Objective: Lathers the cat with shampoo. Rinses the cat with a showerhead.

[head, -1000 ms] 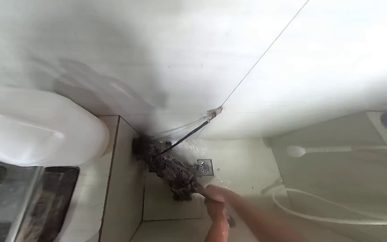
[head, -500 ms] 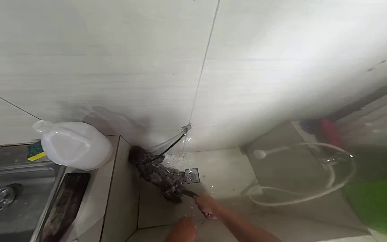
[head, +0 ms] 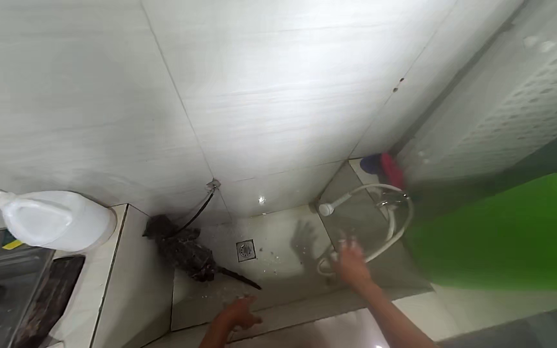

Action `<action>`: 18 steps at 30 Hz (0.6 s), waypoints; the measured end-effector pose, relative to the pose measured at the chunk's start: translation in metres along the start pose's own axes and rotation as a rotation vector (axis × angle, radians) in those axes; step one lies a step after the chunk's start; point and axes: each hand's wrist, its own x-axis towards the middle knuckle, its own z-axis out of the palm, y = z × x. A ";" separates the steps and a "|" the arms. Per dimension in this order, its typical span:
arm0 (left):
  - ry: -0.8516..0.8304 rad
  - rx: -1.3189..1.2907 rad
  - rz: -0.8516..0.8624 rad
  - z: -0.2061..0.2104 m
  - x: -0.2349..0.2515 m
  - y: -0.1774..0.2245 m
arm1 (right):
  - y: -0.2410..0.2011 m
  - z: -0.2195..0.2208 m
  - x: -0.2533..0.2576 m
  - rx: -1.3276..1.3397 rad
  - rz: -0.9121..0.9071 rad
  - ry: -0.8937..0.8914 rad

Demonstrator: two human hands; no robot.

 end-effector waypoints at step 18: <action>0.173 -0.137 0.230 0.038 0.021 0.166 | 0.081 -0.130 0.108 0.332 0.306 0.372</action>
